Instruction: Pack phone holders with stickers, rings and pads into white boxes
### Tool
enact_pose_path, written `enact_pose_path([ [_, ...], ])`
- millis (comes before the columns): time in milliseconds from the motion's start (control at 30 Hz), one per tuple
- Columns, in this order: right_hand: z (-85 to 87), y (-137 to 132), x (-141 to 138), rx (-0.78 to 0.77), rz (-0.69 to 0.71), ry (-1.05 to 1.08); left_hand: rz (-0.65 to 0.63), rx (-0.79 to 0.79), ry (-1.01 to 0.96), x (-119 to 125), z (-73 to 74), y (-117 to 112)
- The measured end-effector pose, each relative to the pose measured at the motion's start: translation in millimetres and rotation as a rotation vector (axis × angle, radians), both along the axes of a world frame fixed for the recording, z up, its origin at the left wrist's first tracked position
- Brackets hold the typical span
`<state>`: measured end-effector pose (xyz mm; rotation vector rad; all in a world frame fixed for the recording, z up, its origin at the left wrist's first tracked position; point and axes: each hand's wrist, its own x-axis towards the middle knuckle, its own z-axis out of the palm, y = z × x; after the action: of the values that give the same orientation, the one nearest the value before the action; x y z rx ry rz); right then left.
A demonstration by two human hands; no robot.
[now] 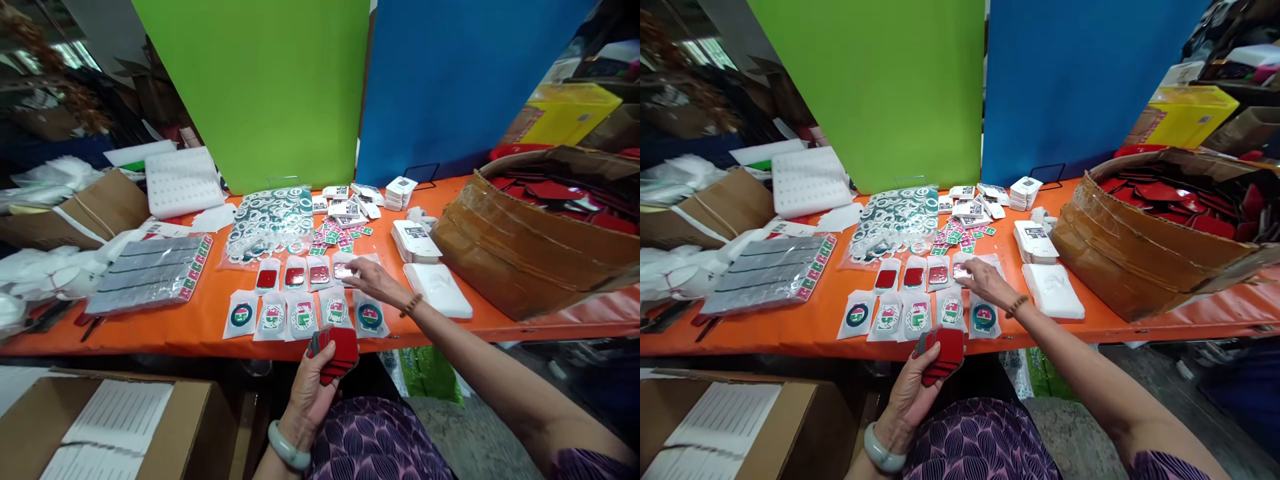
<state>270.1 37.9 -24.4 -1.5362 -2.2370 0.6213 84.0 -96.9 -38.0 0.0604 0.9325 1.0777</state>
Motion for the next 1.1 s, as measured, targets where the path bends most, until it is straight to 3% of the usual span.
enact_pose_path([
  [133,-8.2,-63,-11,-0.422,0.025,0.552,0.023,0.038,-0.001,-2,-5.5,2],
  [233,-23.8,-96,-19,-0.567,-0.120,0.828,-0.004,0.056,0.006,2,-8.4,1],
  [400,-36.8,-99,-6,-0.709,-0.342,1.040,-0.075,0.070,-0.003,7,-8.9,-5],
  [500,-35.1,-85,17,-0.632,-0.422,1.010,-0.096,0.046,0.006,7,-9.9,-10],
  [633,-36.8,-67,36,-0.513,-0.400,0.864,-0.086,0.026,-0.012,8,-10.5,-11],
  [933,-70.0,-63,36,-0.172,-0.377,0.457,-0.093,0.021,-0.024,6,-8.1,-9],
  [1100,-63.7,-73,35,-0.025,-0.346,0.334,-0.059,0.017,0.014,6,-9.2,-9],
])
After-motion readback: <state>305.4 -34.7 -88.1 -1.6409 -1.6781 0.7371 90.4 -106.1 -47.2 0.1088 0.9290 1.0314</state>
